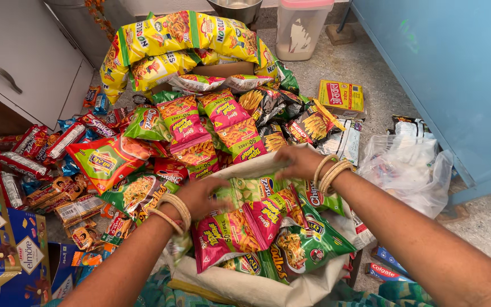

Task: The person sorts snack packets from a large pile on the floor into a cloth sack. They pick up individual packets, inspect them, and place them into the sack, repeating this process for various snack types.

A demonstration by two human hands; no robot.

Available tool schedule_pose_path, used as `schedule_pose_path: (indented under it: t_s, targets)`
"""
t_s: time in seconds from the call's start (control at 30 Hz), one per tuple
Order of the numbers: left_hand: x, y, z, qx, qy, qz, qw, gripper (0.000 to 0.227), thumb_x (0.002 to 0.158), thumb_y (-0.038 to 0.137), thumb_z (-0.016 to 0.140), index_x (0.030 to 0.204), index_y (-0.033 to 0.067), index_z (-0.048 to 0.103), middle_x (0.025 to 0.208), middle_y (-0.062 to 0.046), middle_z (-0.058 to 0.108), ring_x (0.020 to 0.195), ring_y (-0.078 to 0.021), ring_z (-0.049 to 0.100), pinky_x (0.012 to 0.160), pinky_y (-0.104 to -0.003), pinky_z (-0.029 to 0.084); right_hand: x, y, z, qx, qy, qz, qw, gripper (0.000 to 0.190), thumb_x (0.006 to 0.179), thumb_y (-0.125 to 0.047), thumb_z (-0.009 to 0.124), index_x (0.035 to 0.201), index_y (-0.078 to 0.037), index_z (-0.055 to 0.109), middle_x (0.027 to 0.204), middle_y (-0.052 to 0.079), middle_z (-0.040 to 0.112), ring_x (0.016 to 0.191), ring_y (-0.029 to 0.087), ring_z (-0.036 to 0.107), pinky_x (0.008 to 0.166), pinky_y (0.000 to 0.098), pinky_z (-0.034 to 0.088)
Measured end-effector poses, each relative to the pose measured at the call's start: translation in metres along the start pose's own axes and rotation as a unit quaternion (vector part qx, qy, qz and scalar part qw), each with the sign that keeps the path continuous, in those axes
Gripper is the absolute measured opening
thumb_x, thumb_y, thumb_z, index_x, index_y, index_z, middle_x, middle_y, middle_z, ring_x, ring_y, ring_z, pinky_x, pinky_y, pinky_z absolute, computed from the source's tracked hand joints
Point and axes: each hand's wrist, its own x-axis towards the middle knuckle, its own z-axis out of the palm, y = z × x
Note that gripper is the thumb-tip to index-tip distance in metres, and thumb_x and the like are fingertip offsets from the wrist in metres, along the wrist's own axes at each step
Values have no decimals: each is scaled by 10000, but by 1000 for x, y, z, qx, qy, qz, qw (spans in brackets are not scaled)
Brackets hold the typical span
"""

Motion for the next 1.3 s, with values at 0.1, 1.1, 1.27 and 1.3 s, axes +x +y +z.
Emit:
schedule_pose_path:
  t_s: [0.1, 1.1, 1.27, 1.3]
  targets:
    - [1, -7, -21, 86, 201, -21, 975, 422, 887, 456, 728, 1207, 181, 715, 1268, -103, 707, 1242, -297, 648, 1082, -417, 515, 1, -1, -3, -147, 176, 72, 971, 592, 703, -414, 880, 1204, -189, 658, 1204, 153, 634, 1087, 361, 629, 895, 471, 507]
    - [214, -44, -99, 248, 157, -76, 953, 260, 978, 250, 572, 1179, 187, 725, 1142, -162, 735, 1081, -358, 705, 894, -503, 558, 84, 94, -56, -92, 245, 279, 924, 265, 925, -326, 728, 1172, -237, 753, 1118, 166, 725, 1067, 391, 671, 922, 511, 518]
    - [171, -37, -104, 154, 159, -63, 973, 302, 908, 375, 672, 1115, 157, 707, 1049, -166, 730, 1013, -370, 690, 878, -502, 530, 70, 94, -54, -87, 239, 200, 946, 270, 885, -253, 740, 1146, -182, 741, 1105, 166, 723, 1051, 391, 670, 914, 506, 516]
    - [161, -31, -109, 120, 166, -53, 977, 298, 914, 378, 678, 1099, 146, 710, 1031, -168, 733, 991, -366, 696, 873, -492, 533, 66, 91, -56, -97, 273, 150, 945, 270, 876, -255, 753, 1126, -153, 733, 1095, 169, 719, 1049, 389, 669, 921, 502, 513]
